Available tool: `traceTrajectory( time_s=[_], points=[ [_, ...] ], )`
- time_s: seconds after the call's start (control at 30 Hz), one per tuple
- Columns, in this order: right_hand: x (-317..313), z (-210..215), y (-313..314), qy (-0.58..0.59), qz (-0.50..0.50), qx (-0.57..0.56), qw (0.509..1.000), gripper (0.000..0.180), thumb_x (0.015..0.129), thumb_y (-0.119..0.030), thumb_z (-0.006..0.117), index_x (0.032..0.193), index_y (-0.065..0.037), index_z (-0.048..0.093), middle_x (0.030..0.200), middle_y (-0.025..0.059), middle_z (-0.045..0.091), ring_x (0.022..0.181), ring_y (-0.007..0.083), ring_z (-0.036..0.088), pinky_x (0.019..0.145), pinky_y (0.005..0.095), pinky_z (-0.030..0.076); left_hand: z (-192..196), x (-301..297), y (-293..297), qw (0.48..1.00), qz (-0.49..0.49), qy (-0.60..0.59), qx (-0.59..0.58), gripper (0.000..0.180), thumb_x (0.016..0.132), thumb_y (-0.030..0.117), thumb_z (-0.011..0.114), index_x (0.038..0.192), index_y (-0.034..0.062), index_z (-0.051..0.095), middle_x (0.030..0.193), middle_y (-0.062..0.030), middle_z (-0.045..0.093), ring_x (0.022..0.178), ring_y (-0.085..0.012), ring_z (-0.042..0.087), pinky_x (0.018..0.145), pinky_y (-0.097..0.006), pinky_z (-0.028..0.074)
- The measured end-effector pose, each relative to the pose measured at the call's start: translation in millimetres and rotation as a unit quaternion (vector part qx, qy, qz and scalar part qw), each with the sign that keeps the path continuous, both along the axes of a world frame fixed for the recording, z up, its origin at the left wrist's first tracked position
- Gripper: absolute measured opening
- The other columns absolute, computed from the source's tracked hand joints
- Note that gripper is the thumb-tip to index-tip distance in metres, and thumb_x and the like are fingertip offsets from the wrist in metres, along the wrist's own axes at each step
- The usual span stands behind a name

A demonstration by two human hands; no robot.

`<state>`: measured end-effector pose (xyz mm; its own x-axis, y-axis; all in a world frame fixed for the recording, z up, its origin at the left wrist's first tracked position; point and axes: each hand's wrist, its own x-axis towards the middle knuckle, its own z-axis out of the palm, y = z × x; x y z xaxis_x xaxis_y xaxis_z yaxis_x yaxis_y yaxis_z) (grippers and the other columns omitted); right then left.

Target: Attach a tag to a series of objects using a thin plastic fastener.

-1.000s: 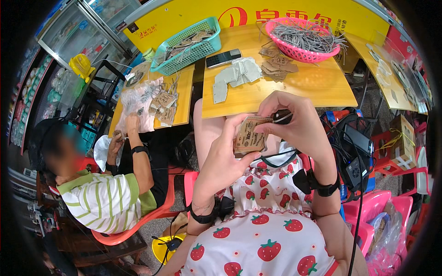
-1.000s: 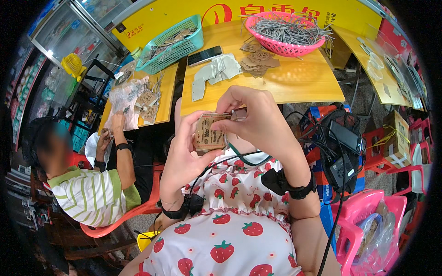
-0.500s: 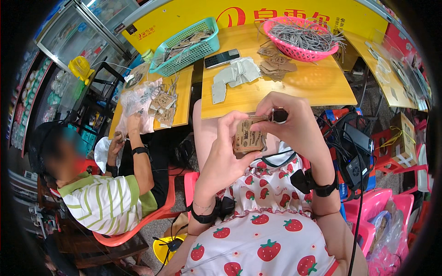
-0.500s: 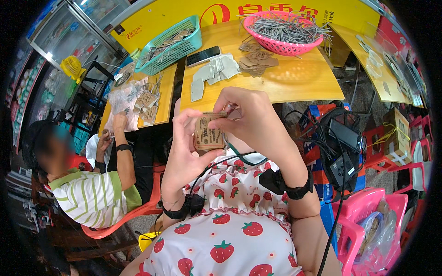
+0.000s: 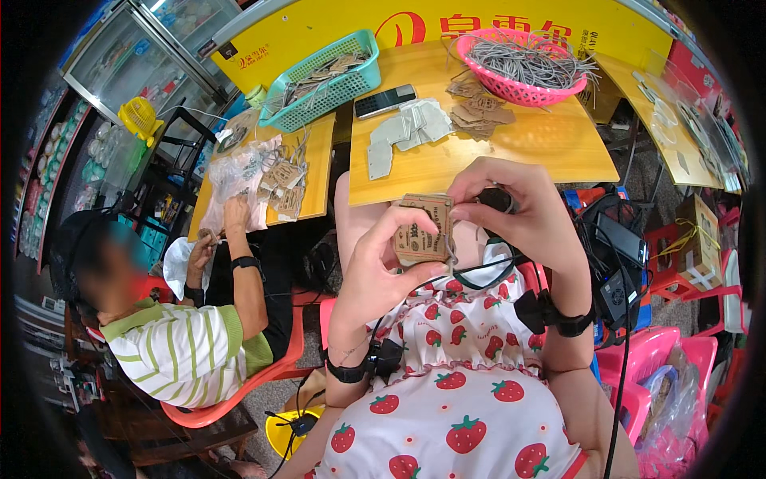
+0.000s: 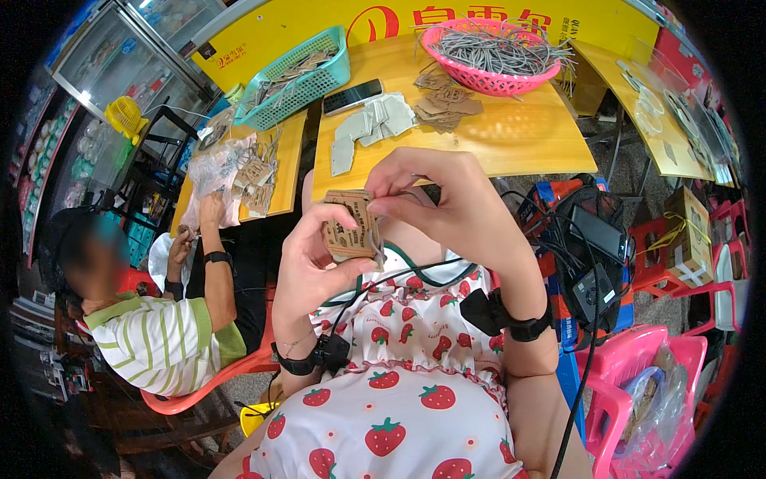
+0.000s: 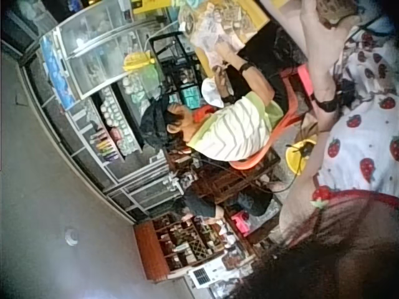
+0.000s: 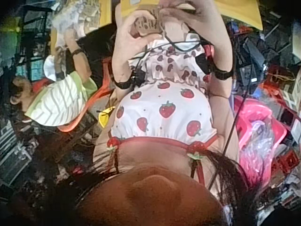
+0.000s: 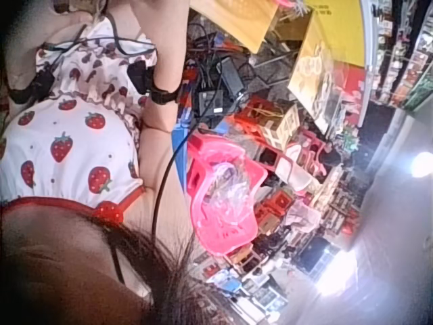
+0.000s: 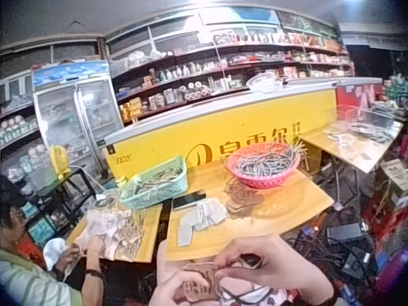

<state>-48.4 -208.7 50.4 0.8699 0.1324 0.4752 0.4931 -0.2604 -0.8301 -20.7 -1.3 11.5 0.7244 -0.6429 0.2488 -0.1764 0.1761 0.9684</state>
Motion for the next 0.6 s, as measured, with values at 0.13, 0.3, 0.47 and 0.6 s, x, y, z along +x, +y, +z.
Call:
traceTrajectory(
  time_s=[0.13, 0.3, 0.47, 0.6],
  points=[
    [1, 1, 6, 0.002, -0.020, -0.004, 1.000, 0.014, 0.079, 0.002, 0.068, 0.092, 0.003, 0.063, 0.081, 0.0065, 0.065, 0.075, 0.0119, 0.061, 0.071, 0.0252, 0.049, 0, -2, -1, 0.998, 0.046, -0.019, 0.032, 0.041, 0.071, -0.013, 0.070, 0.105, 0.0041, 0.054, 0.108, -0.0040, 0.054, 0.103, -0.0141, 0.057, 0.085, -0.026, 0.049],
    [0, 3, 1, 0.001, -0.018, -0.048, 0.999, 0.018, 0.079, 0.003, 0.066, 0.097, 0.003, 0.064, 0.085, 0.0080, 0.066, 0.081, 0.0135, 0.064, 0.074, 0.0251, 0.050, 3, -3, -3, 0.995, 0.061, -0.049, 0.060, 0.041, 0.071, -0.013, 0.070, 0.105, 0.0042, 0.054, 0.106, -0.0033, 0.055, 0.103, -0.0140, 0.057, 0.084, -0.026, 0.049],
    [3, -4, -2, -0.026, 0.023, 0.030, 0.999, 0.019, 0.086, 0.004, 0.057, 0.104, 0.003, 0.063, 0.093, 0.0100, 0.067, 0.085, 0.0159, 0.065, 0.077, 0.0268, 0.051, 0, 0, 1, 0.999, 0.044, 0.007, 0.001, 0.050, 0.068, -0.013, 0.075, 0.107, 0.0027, 0.049, 0.106, -0.0072, 0.057, 0.096, -0.0136, 0.059, 0.082, -0.026, 0.051],
    [1, -2, -12, -0.023, -0.027, 0.053, 0.998, 0.026, 0.093, 0.002, 0.043, 0.113, 0.002, 0.059, 0.097, 0.0108, 0.067, 0.084, 0.0157, 0.064, 0.077, 0.0274, 0.051, -1, 3, 2, 0.997, 0.048, 0.008, -0.066, 0.053, 0.065, -0.012, 0.077, 0.106, 0.0031, 0.048, 0.109, -0.0080, 0.056, 0.099, -0.0151, 0.058, 0.084, -0.028, 0.051]
  ],
)
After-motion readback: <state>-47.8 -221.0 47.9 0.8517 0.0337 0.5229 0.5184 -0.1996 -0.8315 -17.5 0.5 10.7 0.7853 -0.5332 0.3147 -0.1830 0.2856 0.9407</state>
